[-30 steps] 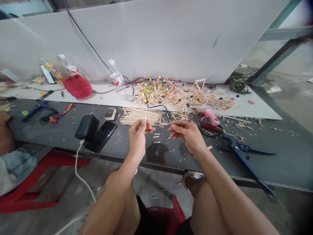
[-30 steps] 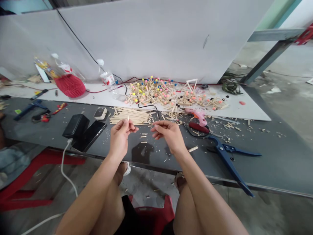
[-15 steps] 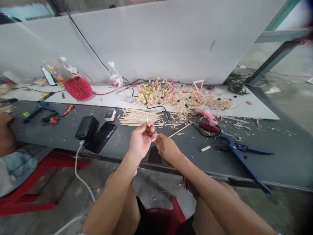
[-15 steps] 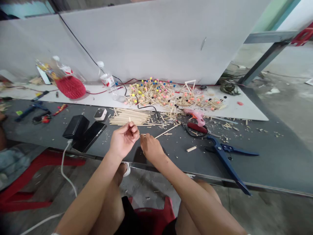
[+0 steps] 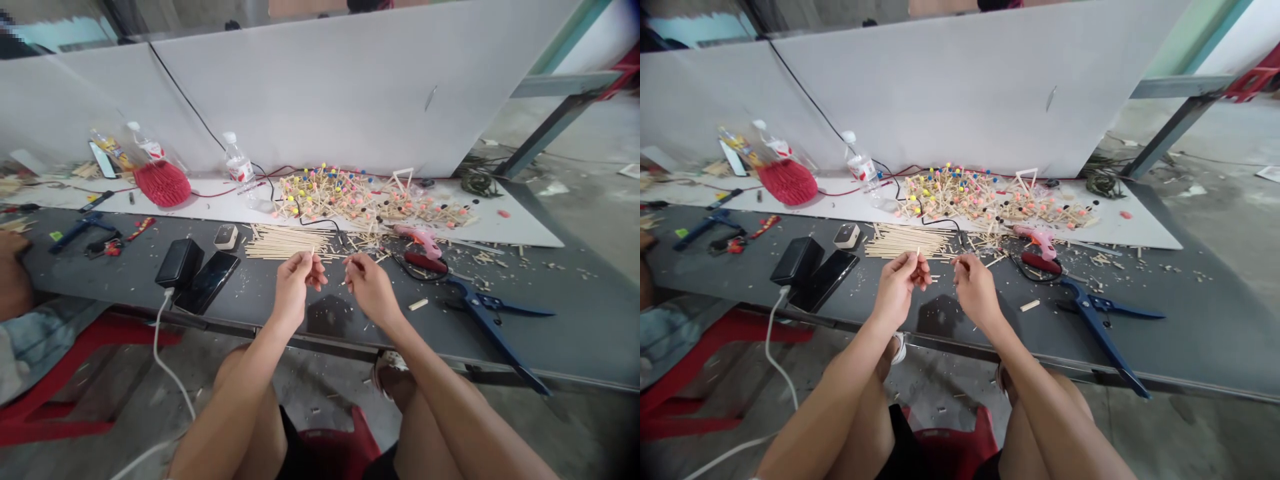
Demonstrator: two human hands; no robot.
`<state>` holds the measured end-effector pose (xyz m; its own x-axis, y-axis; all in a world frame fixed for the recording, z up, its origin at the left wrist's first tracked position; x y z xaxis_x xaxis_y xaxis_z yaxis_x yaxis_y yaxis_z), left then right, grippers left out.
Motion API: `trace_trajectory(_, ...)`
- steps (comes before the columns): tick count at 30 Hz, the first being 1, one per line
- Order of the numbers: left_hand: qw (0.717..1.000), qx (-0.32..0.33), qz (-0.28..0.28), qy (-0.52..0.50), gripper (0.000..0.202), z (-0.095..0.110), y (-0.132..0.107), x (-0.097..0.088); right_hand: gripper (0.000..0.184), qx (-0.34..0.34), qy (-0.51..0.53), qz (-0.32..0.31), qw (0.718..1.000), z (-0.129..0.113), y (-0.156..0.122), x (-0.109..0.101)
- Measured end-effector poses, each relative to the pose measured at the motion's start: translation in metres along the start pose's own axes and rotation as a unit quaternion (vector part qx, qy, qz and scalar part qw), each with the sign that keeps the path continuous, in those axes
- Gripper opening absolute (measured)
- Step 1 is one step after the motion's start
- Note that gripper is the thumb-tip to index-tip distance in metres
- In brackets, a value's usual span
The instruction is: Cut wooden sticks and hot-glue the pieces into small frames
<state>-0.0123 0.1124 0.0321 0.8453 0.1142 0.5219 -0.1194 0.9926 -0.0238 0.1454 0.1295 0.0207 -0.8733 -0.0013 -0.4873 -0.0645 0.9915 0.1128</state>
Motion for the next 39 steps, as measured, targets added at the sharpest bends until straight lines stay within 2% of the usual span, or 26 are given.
trace_trajectory(2,1.0,0.004,-0.002,0.026,0.029,-0.001,-0.002,0.004,0.018,0.022,0.177,-0.001,0.984,-0.003,-0.006,-0.004)
trace_trajectory(4,0.999,0.001,-0.016,0.037,0.03,-0.004,-0.005,0.011,0.022,0.03,0.287,0.005,0.958,-0.009,-0.014,-0.005)
trace_trajectory(8,0.999,0.007,-0.048,0.023,0.027,-0.005,-0.011,0.027,0.02,0.05,0.367,0.017,0.929,-0.013,-0.022,-0.003)
trace_trajectory(14,0.998,0.003,-0.058,-0.011,0.024,-0.007,-0.012,0.035,0.017,0.052,0.377,-0.003,0.925,-0.012,-0.023,-0.007)
trace_trajectory(21,0.997,0.0,-0.065,-0.032,0.023,-0.007,-0.015,0.039,0.017,0.017,0.306,-0.017,0.952,-0.018,-0.025,-0.014)
trace_trajectory(24,0.997,0.005,-0.074,-0.03,0.023,-0.005,-0.016,0.041,0.021,0.014,0.277,-0.046,0.96,-0.022,-0.026,-0.011)
trace_trajectory(28,0.996,0.008,-0.08,-0.026,0.023,-0.003,-0.016,0.041,0.024,0.017,0.288,-0.083,0.954,-0.026,-0.028,-0.006)
trace_trajectory(39,0.997,0.006,-0.082,0.011,0.024,-0.006,-0.017,0.04,0.022,-0.001,0.304,0.011,0.953,-0.025,-0.028,-0.019)
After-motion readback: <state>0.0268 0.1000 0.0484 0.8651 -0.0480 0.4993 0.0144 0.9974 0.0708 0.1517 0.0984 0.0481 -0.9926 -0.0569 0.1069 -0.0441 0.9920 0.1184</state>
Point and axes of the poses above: each hand's wrist, its own y-axis towards the middle knuckle, its own x-axis out of the palm, z = x × y, the point moved 10 cm from there along y, towards the middle knuckle, and after that the axes turned 10 degrees about -y, right-handed, at the moved point
